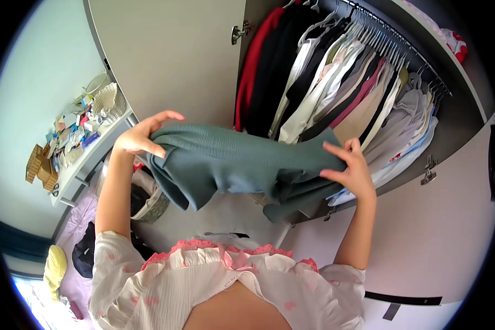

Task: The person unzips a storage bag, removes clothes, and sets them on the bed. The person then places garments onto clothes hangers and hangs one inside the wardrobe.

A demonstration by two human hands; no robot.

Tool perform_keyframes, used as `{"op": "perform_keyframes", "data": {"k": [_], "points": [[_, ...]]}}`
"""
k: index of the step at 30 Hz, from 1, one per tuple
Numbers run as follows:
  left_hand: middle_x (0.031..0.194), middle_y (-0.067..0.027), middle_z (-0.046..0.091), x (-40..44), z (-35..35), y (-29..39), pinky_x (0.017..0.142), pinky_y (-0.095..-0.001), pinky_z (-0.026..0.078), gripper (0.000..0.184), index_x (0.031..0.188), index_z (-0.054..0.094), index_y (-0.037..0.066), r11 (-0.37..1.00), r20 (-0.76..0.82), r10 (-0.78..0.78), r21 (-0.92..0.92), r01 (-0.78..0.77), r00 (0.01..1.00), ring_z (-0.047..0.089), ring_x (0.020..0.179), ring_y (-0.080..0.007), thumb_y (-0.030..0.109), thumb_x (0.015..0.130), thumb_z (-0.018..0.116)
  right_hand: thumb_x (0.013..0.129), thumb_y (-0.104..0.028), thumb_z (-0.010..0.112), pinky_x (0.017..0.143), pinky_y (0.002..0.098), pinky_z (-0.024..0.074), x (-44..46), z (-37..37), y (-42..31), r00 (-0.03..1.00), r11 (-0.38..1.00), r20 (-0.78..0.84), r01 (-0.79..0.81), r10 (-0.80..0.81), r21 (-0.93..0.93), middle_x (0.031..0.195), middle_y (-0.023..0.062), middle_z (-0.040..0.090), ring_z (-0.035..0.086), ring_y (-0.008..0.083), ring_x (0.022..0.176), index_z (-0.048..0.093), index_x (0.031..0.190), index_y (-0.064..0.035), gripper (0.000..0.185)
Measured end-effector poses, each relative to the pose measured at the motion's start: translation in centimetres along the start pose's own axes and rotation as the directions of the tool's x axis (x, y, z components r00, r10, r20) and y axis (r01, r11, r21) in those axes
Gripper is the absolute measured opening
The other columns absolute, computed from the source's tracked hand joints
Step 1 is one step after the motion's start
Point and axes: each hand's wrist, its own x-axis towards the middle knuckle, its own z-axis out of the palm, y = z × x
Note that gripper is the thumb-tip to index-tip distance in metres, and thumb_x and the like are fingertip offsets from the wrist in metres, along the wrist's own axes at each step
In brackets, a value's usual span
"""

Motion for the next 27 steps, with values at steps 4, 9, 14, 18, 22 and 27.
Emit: {"op": "perform_keyframes", "data": {"k": [4, 9, 14, 18, 22, 27], "points": [[0.106, -0.0129, 0.066, -2.0, 0.8, 0.8, 0.086, -0.0272, 0.049, 0.086, 0.134, 0.043, 0.003, 0.997, -0.137, 0.073, 0.032, -0.07, 0.988, 0.063, 0.093, -0.0177, 0.002, 0.06, 0.086, 0.059, -0.011, 0.079, 0.066, 0.0315, 0.0423, -0.1, 0.4, 0.9, 0.983, 0.985, 0.13, -0.113, 0.131, -0.133, 0.09, 0.0071, 0.041, 0.048, 0.0193, 0.075, 0.062, 0.073, -0.001, 0.025], [0.112, -0.0037, 0.065, -2.8, 2.2, 0.3, 0.085, -0.0255, 0.048, 0.045, 0.112, 0.067, 0.004, 0.807, -0.239, -0.065, 0.559, 0.192, 0.969, 0.06, 0.098, -0.0139, 0.011, 0.07, 0.083, 0.062, 0.0, 0.071, 0.065, 0.0278, 0.0399, 0.4, -0.6, 3.5, 0.998, 0.817, 0.06, -0.014, -0.025, 0.576, 0.084, 0.0047, 0.054, 0.05, 0.015, 0.073, 0.051, 0.065, 0.0015, 0.02], [0.107, -0.0124, 0.054, -1.2, 6.9, -4.4, 0.086, -0.0344, 0.046, 0.044, 0.105, 0.07, 0.01, 0.527, -0.112, -0.051, 0.841, 0.122, 0.992, 0.057, 0.099, -0.0293, 0.024, 0.066, 0.084, 0.068, 0.002, 0.064, 0.067, 0.0259, 0.0456, -0.4, -0.2, 3.4, 0.926, 0.203, 0.252, -0.314, 0.281, 0.927, 0.073, 0.003, 0.06, 0.056, 0.012, 0.07, 0.057, 0.076, 0.0001, 0.011], [0.114, -0.0133, 0.049, -0.3, 8.2, -5.8, 0.079, -0.0375, 0.048, 0.034, 0.091, 0.065, 0.002, 0.46, -0.263, 0.119, 0.869, 0.181, 0.958, 0.058, 0.09, -0.0301, 0.021, 0.068, 0.082, 0.075, -0.001, 0.062, 0.069, 0.0253, 0.0498, -0.8, -0.4, 4.2, 0.859, 0.084, 0.295, -0.36, 0.418, 0.929, 0.082, 0.005, 0.065, 0.062, 0.0132, 0.073, 0.06, 0.09, 0.0016, 0.015], [0.089, -0.0122, 0.059, 0.4, 8.2, -4.4, 0.071, -0.0345, 0.047, 0.028, 0.086, 0.062, -0.001, 0.551, -0.46, 0.095, 0.763, 0.339, 0.883, 0.059, 0.077, -0.0233, 0.018, 0.073, 0.078, 0.08, -0.005, 0.066, 0.065, 0.0245, 0.0469, -0.9, -0.1, 5.3, 0.863, 0.478, 0.074, -0.346, 0.499, 0.807, 0.08, 0.0031, 0.062, 0.058, 0.0093, 0.072, 0.058, 0.088, -0.0001, 0.012], [0.094, -0.0058, 0.068, 0.1, 6.8, -6.3, 0.076, -0.0284, 0.049, 0.038, 0.098, 0.067, -0.007, 0.96, -0.357, -0.218, 0.091, 0.266, 0.908, 0.06, 0.085, -0.0135, 0.024, 0.078, 0.077, 0.084, -0.009, 0.068, 0.06, 0.0231, 0.0417, -0.7, 3.6, 6.7, 0.835, 0.656, -0.03, -0.409, 0.549, 0.634, 0.071, -0.0005, 0.057, 0.049, 0.0058, 0.067, 0.056, 0.084, 0.001, 0.016]]}}
